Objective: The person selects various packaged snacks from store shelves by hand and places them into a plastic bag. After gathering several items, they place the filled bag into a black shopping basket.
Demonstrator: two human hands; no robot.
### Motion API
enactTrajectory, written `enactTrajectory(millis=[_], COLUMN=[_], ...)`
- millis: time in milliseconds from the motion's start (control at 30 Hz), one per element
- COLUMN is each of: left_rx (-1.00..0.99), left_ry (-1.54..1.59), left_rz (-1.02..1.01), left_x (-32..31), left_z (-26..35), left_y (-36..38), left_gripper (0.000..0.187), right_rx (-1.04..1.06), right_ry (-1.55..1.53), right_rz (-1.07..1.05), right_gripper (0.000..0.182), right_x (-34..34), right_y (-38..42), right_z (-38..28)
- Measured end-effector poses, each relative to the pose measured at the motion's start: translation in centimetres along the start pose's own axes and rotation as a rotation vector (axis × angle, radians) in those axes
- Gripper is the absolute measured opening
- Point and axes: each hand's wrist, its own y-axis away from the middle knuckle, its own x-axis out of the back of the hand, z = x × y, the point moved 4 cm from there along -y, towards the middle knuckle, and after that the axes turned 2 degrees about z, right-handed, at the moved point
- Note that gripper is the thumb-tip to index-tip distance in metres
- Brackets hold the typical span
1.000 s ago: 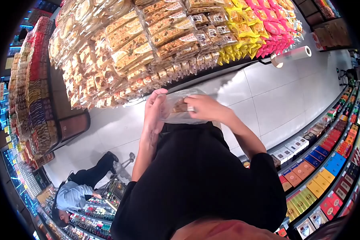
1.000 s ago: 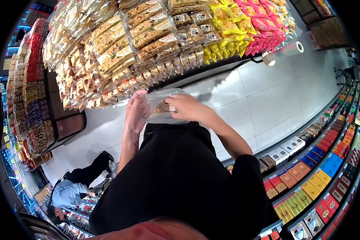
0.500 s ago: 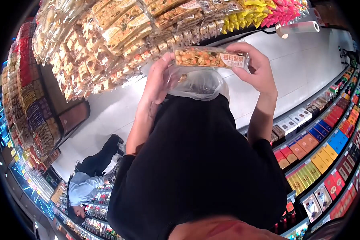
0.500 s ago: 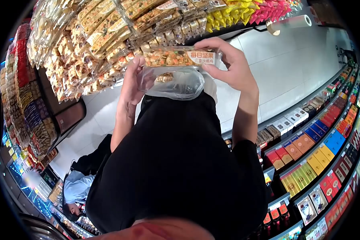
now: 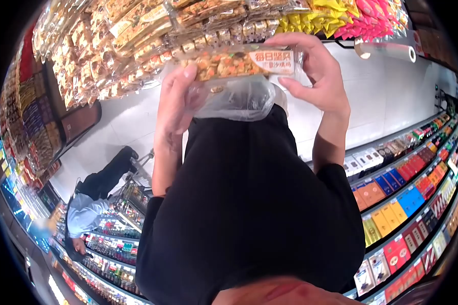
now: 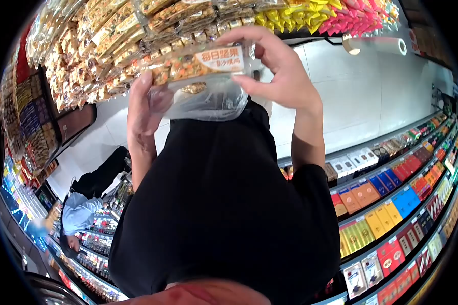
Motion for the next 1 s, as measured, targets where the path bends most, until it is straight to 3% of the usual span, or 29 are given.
enactTrajectory(millis=[100,133,233,333,367,433,467,500,567,600,700,833,900,1000], left_rx=[-0.082,-0.060,-0.088,-0.105,-0.109,-0.076,-0.072,-0.076,-0.055,-0.086,-0.091,-0.134,-0.147,-0.134], left_ry=[0.041,0.017,0.043,0.019,0.022,0.010,0.002,0.001,-0.082,-0.016,0.023,-0.013,-0.031,-0.034], left_rz=[-0.063,0.062,0.125,0.312,0.357,0.212,0.135,0.214,0.315,0.370,0.327,0.209,0.189,0.269], left_x=[-1.1,-1.8,-3.4,-6.3,-6.8,-5.6,-5.0,-4.8,-5.3,-8.0,-8.0,-8.7,-8.0,-7.5], left_z=[-1.1,-1.3,-2.0,-2.5,-2.6,-3.8,-4.5,-5.3,-6.3,-5.3,-5.9,-4.8,-5.2,-5.1], left_y=[0.3,0.5,0.6,0.9,0.8,0.4,-0.1,-0.4,-1.0,-1.0,-1.7,-1.2,-1.0,-0.5], left_gripper=[0.040,0.045,0.047,0.050,0.050,0.051,0.052,0.045,0.037,0.029,0.032,0.040,0.045,0.041], right_rx=[-0.019,-0.026,-0.006,0.023,0.010,0.008,0.164,0.109,0.205,0.232,0.226,0.348,0.217,0.195], right_ry=[-0.011,-0.039,-0.095,-0.148,-0.080,0.066,0.380,0.499,0.843,0.882,0.843,0.868,0.958,1.112], right_rz=[-0.088,-0.108,-0.165,-0.150,-0.165,-0.192,-0.216,-0.180,-0.184,-0.180,-0.273,-0.124,-0.021,0.009], right_gripper=[0.061,0.061,0.060,0.054,0.053,0.052,0.051,0.053,0.051,0.053,0.047,0.036,0.035,0.035], right_x=[1.9,2.3,4.0,5.2,5.7,6.9,7.4,7.7,7.9,7.7,7.8,12.8,16.3,19.4], right_y=[-0.1,0.2,-0.4,-0.5,-0.3,-0.7,-1.4,-1.1,-1.5,-1.4,-2.0,-5.6,-8.0,-11.5], right_z=[-0.3,-0.3,-0.1,0.3,0.3,0.2,-0.7,-0.3,-1.0,-1.2,-1.2,0.0,1.1,4.5])
